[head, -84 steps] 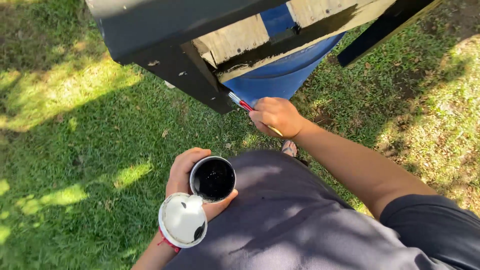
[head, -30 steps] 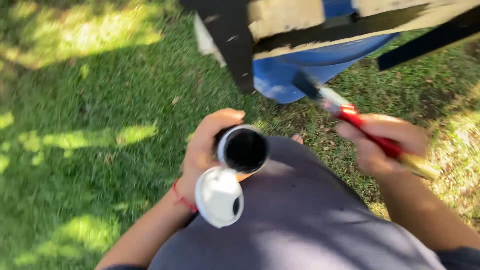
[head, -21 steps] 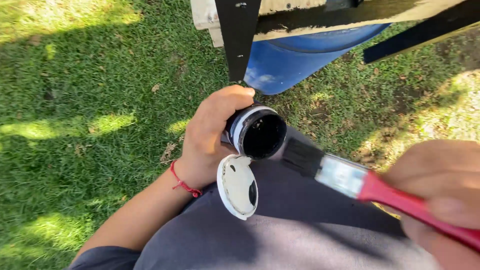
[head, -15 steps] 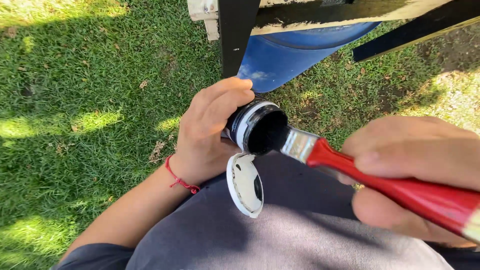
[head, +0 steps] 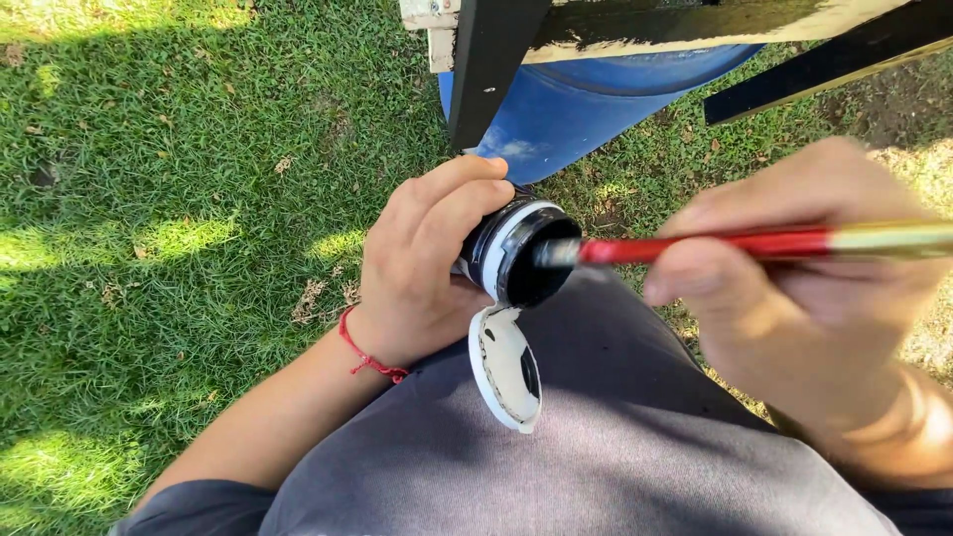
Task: Painting a wooden pallet structure with black paint using a brush
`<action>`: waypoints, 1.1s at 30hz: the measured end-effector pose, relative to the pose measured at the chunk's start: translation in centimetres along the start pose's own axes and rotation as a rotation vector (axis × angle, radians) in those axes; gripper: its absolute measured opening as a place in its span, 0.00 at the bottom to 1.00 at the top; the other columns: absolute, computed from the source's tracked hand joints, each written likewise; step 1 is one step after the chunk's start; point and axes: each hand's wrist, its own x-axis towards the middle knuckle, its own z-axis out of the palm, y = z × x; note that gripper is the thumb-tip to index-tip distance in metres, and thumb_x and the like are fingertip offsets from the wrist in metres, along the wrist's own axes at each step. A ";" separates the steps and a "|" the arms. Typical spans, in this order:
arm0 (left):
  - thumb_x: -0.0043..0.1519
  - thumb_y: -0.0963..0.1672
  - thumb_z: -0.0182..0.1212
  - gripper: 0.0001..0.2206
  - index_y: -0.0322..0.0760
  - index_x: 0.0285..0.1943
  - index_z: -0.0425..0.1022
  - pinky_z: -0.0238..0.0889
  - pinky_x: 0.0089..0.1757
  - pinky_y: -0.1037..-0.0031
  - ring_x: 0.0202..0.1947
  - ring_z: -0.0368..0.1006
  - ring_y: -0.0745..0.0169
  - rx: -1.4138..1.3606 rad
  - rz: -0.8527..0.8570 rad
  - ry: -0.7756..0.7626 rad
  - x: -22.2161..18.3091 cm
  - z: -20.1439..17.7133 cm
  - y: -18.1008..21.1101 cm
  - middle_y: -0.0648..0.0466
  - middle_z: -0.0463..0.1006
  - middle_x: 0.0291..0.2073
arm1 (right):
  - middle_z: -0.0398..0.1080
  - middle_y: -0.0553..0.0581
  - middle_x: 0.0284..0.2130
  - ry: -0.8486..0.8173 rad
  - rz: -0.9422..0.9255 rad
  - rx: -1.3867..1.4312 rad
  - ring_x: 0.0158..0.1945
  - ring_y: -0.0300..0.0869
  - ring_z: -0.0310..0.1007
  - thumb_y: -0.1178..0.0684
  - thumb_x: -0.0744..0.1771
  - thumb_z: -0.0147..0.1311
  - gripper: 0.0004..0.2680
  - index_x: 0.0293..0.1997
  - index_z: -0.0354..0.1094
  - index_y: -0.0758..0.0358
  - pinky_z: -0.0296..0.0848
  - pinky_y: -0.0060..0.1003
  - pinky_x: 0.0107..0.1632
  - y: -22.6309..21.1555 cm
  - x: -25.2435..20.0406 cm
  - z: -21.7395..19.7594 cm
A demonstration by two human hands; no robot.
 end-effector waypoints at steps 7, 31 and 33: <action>0.65 0.46 0.62 0.17 0.30 0.57 0.67 0.68 0.55 0.62 0.55 0.75 0.46 -0.052 -0.024 0.013 -0.3 -0.2 0.3 0.41 0.74 0.54 | 0.67 0.58 0.19 0.063 0.234 0.533 0.20 0.41 0.74 0.56 0.70 0.46 0.05 0.36 0.58 0.63 0.73 0.27 0.19 2.5 -0.4 1.2; 0.45 0.45 0.79 0.33 0.38 0.59 0.67 0.65 0.58 0.69 0.56 0.72 0.56 -0.160 -0.391 -0.125 -1.8 -1.6 -1.0 0.47 0.73 0.56 | 0.73 0.64 0.37 0.145 0.156 0.477 0.32 0.43 0.74 0.64 0.67 0.55 0.05 0.46 0.70 0.66 0.73 0.29 0.29 17.5 -4.0 1.2; 0.44 0.45 0.79 0.33 0.38 0.59 0.67 0.65 0.57 0.72 0.54 0.72 0.59 -0.164 -0.456 -0.115 -2.3 -1.8 -1.5 0.49 0.73 0.55 | 0.74 0.63 0.45 0.086 0.151 0.094 0.36 0.39 0.73 0.67 0.66 0.59 0.08 0.49 0.72 0.69 0.75 0.27 0.36 20.2 -3.6 2.7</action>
